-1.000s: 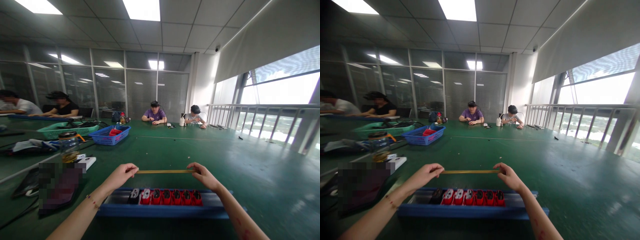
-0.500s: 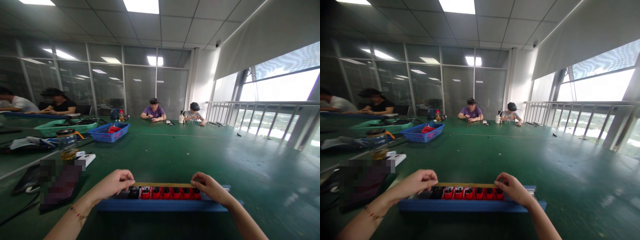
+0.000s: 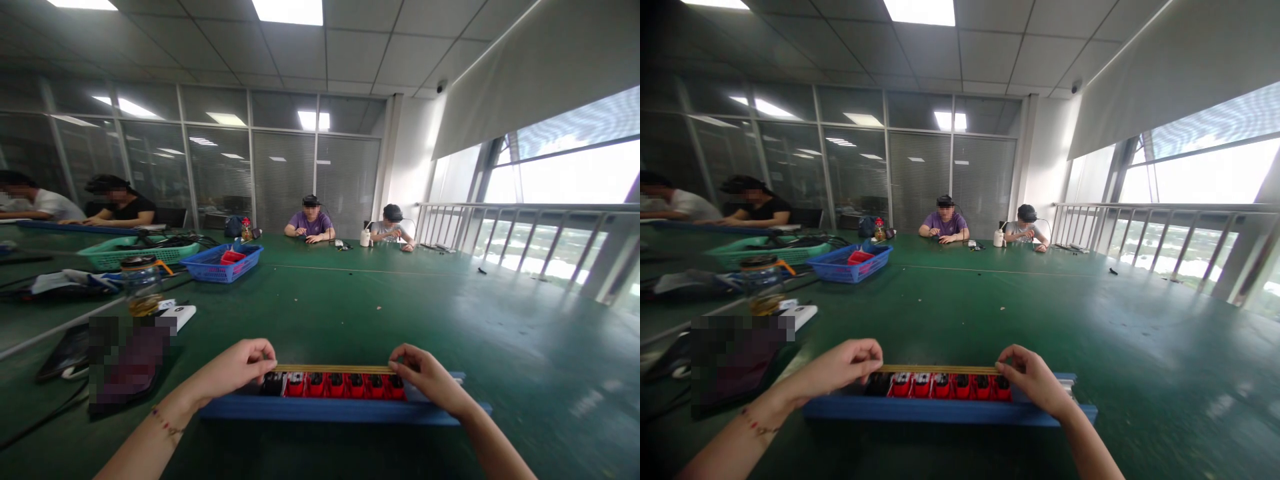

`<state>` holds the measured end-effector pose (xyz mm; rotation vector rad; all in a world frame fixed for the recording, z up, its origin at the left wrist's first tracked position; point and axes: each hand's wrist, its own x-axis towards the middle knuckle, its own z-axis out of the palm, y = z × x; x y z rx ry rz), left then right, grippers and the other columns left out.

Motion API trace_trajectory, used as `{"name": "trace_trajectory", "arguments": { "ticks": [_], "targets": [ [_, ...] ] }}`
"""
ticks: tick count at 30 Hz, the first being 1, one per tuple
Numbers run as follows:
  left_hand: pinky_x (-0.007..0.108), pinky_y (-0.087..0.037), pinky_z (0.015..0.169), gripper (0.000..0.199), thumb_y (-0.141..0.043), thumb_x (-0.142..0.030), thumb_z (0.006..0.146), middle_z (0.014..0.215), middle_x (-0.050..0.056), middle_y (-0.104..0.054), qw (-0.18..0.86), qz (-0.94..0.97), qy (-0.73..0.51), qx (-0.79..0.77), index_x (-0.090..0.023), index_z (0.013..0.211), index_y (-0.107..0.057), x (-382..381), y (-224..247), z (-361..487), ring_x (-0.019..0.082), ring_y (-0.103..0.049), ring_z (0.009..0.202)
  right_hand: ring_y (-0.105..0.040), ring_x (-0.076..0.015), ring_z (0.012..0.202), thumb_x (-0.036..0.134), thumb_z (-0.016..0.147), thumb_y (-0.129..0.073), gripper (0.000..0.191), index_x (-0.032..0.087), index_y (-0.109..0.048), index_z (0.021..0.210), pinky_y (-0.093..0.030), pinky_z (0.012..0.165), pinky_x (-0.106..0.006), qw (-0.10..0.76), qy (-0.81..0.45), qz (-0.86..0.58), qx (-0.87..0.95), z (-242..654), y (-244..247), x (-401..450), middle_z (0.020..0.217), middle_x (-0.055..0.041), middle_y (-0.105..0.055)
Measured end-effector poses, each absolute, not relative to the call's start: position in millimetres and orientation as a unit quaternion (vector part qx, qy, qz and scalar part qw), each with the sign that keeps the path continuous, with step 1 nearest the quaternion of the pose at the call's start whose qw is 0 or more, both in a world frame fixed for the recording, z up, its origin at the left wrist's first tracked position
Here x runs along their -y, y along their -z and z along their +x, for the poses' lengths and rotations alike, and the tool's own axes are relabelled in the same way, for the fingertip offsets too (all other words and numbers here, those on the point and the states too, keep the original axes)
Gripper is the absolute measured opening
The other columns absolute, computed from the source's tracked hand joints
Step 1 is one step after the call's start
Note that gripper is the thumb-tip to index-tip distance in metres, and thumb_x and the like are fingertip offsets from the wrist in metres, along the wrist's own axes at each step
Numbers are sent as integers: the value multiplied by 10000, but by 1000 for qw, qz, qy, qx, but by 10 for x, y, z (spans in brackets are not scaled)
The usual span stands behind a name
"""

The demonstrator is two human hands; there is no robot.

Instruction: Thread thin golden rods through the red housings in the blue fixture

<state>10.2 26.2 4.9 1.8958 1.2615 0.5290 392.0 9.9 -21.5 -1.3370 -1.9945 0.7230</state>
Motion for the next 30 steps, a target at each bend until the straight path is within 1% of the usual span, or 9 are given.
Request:
{"name": "trace_trajectory", "arguments": {
  "ticks": [3,5,9,15,18,21,25,30],
  "targets": [
    [170,-238,413,341,-468,-495,739,636,-22,-586,412,740,-199,-494,-176,852,-505,-278,-18,89,60,-368,438,-415,-99,544,460,789,-494,322,163,-552,898,-316,478,-204,297,-285,-503,760,3947,236,-104,596,29,-471],
    [170,-232,403,344,-474,-499,730,634,-25,-577,420,738,-196,-490,-177,851,-492,-292,4,81,54,-347,423,-423,-101,547,466,780,-504,330,166,-562,902,-320,475,-203,287,-286,-503,763,3960,255,-103,604,24,-485],
    [169,-250,412,332,-473,-492,730,647,-27,-571,419,743,-193,-484,-184,852,-487,-301,17,77,60,-369,443,-463,-115,577,478,785,-488,338,175,-568,909,-359,499,-210,282,-296,-498,765,3960,267,-92,648,9,-528],
    [173,-290,445,351,-455,-508,739,652,-25,-568,396,756,-180,-488,-179,859,-492,-275,0,89,75,-419,483,-525,-148,696,471,816,-435,341,172,-573,904,-416,586,-227,299,-322,-483,757,3930,232,-77,775,-19,-584],
    [184,-330,484,372,-448,-521,736,673,-11,-589,364,767,-185,-494,-174,847,-518,-268,-17,84,103,-484,556,-534,-155,734,449,819,-441,318,169,-580,873,-422,617,-231,314,-313,-483,755,3928,245,-93,799,-22,-595],
    [201,-364,545,388,-453,-532,724,686,-1,-607,320,782,-183,-502,-165,778,-569,-274,-47,61,131,-526,630,-539,-152,714,442,800,-475,306,163,-577,869,-422,606,-233,323,-301,-487,754,3935,269,-109,782,-23,-599],
    [207,-371,581,399,-458,-537,716,672,-5,-610,279,800,-162,-506,-171,726,-616,-276,-100,37,144,-539,645,-535,-142,668,439,781,-503,300,157,-576,852,-420,595,-240,340,-271,-487,758,3938,285,-118,741,-18,-602],
    [216,-370,638,334,-480,-502,716,715,-4,-626,198,824,-171,-502,-209,712,-642,-248,-159,48,159,-550,689,-537,-142,684,420,786,-498,263,170,-575,818,-424,627,-246,371,-228,-491,754,3928,280,-128,734,-11,-599]
  ]
}}
